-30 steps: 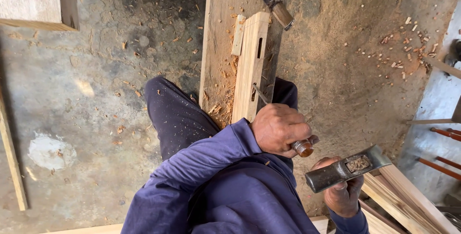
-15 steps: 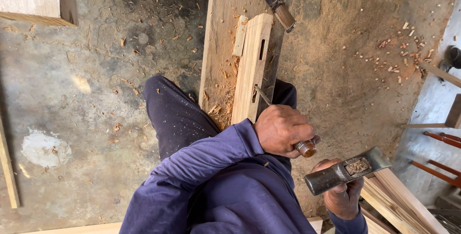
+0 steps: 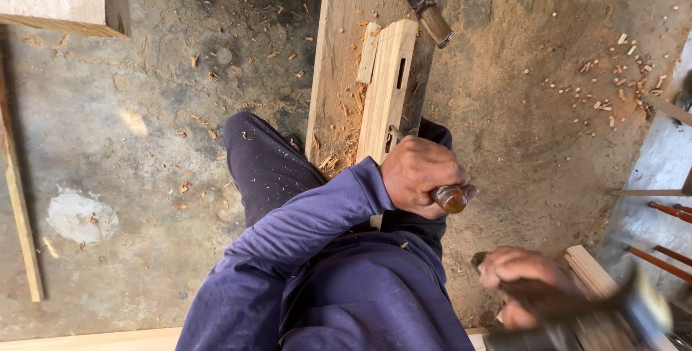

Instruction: Using a hammer and chisel to carve a mortise into a large wooden beam.

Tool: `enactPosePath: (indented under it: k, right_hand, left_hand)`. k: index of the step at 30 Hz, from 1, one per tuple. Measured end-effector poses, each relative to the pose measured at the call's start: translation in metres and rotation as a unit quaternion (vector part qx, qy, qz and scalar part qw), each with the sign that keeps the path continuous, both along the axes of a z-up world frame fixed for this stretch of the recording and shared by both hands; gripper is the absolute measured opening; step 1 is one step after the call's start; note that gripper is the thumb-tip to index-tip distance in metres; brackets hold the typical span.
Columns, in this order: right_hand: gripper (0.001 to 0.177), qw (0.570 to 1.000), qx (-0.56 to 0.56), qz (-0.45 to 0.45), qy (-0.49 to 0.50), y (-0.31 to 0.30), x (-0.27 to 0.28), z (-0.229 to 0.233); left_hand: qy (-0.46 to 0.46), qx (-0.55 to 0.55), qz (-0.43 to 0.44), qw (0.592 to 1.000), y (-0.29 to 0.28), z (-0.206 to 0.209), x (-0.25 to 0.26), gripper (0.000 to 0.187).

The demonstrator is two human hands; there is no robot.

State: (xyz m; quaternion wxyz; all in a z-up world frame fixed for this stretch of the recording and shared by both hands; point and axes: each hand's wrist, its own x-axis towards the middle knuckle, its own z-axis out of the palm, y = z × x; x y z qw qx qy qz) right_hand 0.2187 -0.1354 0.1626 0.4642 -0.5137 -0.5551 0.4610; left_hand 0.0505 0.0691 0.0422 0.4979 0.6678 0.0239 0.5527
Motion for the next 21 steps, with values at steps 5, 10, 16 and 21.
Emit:
enactPosePath:
  k: [5,10,16,21]
  right_hand:
    - [0.045,0.994,-0.067,0.0,-0.088,0.012,0.011,-0.027]
    - [0.023,0.84,-0.032,0.097,-0.532,-0.049,0.081,-0.05]
    - [0.058,0.984,0.053,0.075,-0.155,0.042,0.014,-0.007]
    - [0.063,0.946,-0.297,-0.102,-0.076,-0.002,0.013,-0.041]
  left_hand:
    - [-0.001,-0.011,0.007,1.0,0.007,-0.008,0.004,0.017]
    - [0.001,-0.031,0.051,0.998,0.011,0.0,0.006,0.019]
    - [0.024,-0.023,0.082,0.996,0.009,-0.001,0.008,0.024]
    - [0.055,0.045,0.046,0.996,-0.024,-0.038,0.008,0.025]
